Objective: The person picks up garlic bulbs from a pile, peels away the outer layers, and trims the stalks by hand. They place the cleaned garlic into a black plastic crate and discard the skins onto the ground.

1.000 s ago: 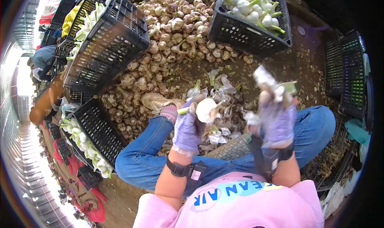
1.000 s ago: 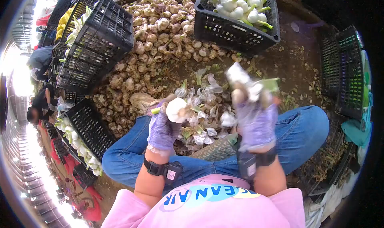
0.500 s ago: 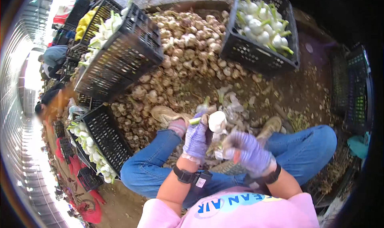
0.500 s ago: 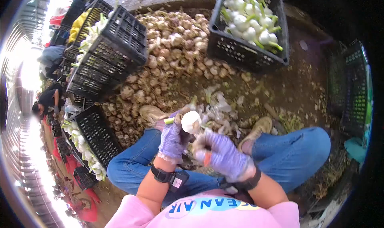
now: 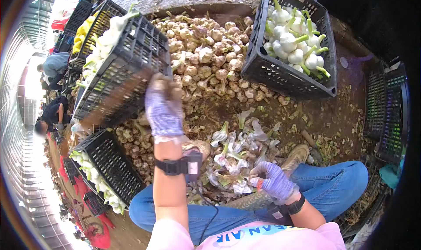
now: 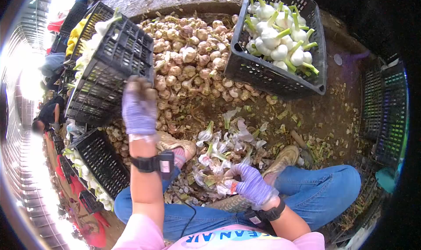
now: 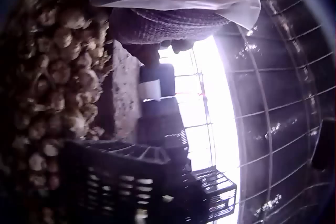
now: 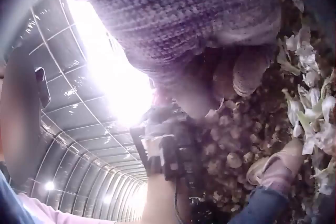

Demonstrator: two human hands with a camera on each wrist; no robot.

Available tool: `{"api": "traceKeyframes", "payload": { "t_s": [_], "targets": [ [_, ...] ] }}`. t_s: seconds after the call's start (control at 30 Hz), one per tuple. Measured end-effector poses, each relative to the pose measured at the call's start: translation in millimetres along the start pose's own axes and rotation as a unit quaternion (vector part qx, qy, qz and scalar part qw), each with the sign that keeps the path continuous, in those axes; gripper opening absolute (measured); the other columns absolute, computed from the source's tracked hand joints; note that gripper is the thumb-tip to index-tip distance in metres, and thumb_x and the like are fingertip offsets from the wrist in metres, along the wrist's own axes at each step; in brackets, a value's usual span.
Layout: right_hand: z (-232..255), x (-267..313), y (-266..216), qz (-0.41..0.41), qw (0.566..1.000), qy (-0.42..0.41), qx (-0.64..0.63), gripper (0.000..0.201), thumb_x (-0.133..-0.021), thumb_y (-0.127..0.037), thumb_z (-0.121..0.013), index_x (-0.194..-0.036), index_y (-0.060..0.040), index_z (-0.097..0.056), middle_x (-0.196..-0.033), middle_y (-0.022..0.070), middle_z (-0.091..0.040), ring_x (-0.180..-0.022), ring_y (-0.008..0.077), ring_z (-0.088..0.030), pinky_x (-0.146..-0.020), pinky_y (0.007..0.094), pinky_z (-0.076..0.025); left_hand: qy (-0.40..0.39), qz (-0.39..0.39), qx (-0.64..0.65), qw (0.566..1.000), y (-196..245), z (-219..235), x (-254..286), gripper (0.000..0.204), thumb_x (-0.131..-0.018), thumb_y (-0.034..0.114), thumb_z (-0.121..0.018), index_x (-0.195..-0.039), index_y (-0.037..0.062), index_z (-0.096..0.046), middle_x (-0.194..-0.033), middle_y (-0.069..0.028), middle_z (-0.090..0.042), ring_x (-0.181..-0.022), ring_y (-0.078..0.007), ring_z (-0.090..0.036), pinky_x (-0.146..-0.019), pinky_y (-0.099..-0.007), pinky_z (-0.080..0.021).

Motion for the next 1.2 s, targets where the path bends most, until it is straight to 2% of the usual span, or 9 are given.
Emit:
{"api": "traceKeyframes", "payload": {
  "t_s": [0.23, 0.27, 0.37, 0.47, 0.63, 0.77, 0.9, 1.1, 1.2],
  "targets": [
    [26, -29, 1, 0.038, 0.998, 0.026, 0.046, 0.027, -0.078, -0.010, -0.062, -0.104, -0.0009, -0.062, -0.097, 0.0121, -0.061, -0.092, 0.0214, -0.059, -0.082, 0.0311, -0.045, -0.130, 0.071, -0.372, 0.916, -189, -25, -61, 0.042, -0.083, 0.016, -0.063, -0.121, 0.0022, -0.052, -0.110, -0.0082, -0.057, -0.095, -0.0150, -0.056, -0.080, -0.0278, -0.049],
    [29, -32, -1, 0.047, 0.996, 0.036, 0.066, 0.027, -0.079, -0.012, -0.061, -0.104, -0.0015, -0.063, -0.097, 0.0118, -0.061, -0.092, 0.0212, -0.059, -0.082, 0.0320, -0.045, -0.179, 0.030, -0.442, 0.879, -207, -37, -69, 0.047, -0.081, 0.018, -0.063, -0.123, 0.0018, -0.051, -0.122, -0.0159, -0.051, -0.115, -0.0272, -0.048, -0.099, -0.0331, -0.037],
    [39, -39, 0, 0.017, 0.997, 0.037, 0.065, 0.028, -0.084, -0.020, -0.063, -0.107, -0.0040, -0.063, -0.101, 0.0080, -0.061, -0.093, 0.0166, -0.057, -0.082, 0.0305, -0.045, -0.233, -0.031, -0.672, 0.702, -244, -67, -93, 0.047, -0.078, 0.021, -0.062, -0.124, 0.0163, -0.053, -0.136, -0.0201, -0.036, -0.116, -0.0351, -0.047, -0.100, -0.0384, -0.037],
    [41, -41, -8, 0.054, 0.992, 0.056, 0.095, 0.027, -0.085, -0.020, -0.062, -0.107, -0.0037, -0.063, -0.097, 0.0068, -0.060, -0.089, 0.0141, -0.056, -0.079, 0.0290, -0.046, -0.278, 0.048, -0.735, 0.617, -257, -78, -98, 0.051, -0.076, 0.017, -0.064, -0.125, 0.0190, -0.050, -0.128, -0.0174, -0.046, -0.109, -0.0359, -0.052, -0.094, -0.0382, -0.042],
    [44, -33, 30, -0.004, 0.996, 0.082, 0.019, 0.027, -0.084, -0.019, -0.062, -0.106, -0.0025, -0.060, -0.094, 0.0050, -0.059, -0.087, 0.0137, -0.055, -0.077, 0.0285, -0.046, -0.197, 0.059, -0.652, 0.730, -224, -53, -80, 0.051, -0.069, 0.013, -0.063, -0.118, 0.0042, -0.049, -0.105, -0.0202, -0.057, -0.097, -0.0341, -0.057, -0.089, -0.0357, -0.045],
    [23, -23, -7, 0.102, 0.989, 0.107, 0.031, 0.035, -0.081, -0.013, -0.062, -0.114, -0.0020, -0.056, -0.103, 0.0150, -0.059, -0.095, 0.0261, -0.058, -0.084, 0.0340, -0.046, -0.139, 0.147, -0.254, 0.946, -150, -30, 23, 0.068, -0.065, 0.009, -0.069, -0.126, 0.0002, -0.039, -0.107, -0.0115, -0.053, -0.094, -0.0238, -0.058, -0.087, -0.0346, -0.047],
    [1, -16, -17, 0.237, 0.951, 0.121, 0.156, 0.035, -0.083, -0.011, -0.056, -0.116, 0.0004, -0.054, -0.107, 0.0207, -0.057, -0.101, 0.0364, -0.054, -0.089, 0.0401, -0.043, -0.190, 0.266, 0.004, 0.945, -79, -49, 146, 0.089, -0.063, 0.017, -0.080, -0.135, 0.0052, -0.030, -0.112, -0.0105, -0.052, -0.101, -0.0208, -0.054, -0.088, -0.0312, -0.046],
    [-21, 25, -43, 0.137, 0.975, 0.047, -0.167, 0.030, -0.089, -0.012, -0.057, -0.117, -0.0010, -0.053, -0.109, 0.0051, -0.058, -0.099, 0.0122, -0.054, -0.085, 0.0264, -0.045, -0.191, 0.181, -0.166, 0.950, -43, -14, 215, 0.085, -0.053, 0.015, -0.088, -0.121, 0.0087, -0.039, -0.114, -0.0077, -0.046, -0.107, -0.0205, -0.051, -0.091, -0.0335, -0.044],
    [-29, 34, -49, 0.194, 0.967, 0.050, -0.159, 0.030, -0.087, -0.013, -0.061, -0.114, -0.0011, -0.055, -0.103, 0.0048, -0.061, -0.093, 0.0115, -0.057, -0.081, 0.0261, -0.047, -0.298, -0.130, -0.304, 0.896, -12, -28, 227, 0.077, -0.052, 0.010, -0.088, -0.112, 0.0109, -0.040, -0.110, -0.0114, -0.042, -0.106, -0.0261, -0.051, -0.087, -0.0368, -0.047]
  ]
}}
Point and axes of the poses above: each hand's wrist, its own x-axis away from the middle knuckle, its own z-axis out of the back of the hand, y = z × x, the point moved 6 cm from there along -x, towards the middle knuckle
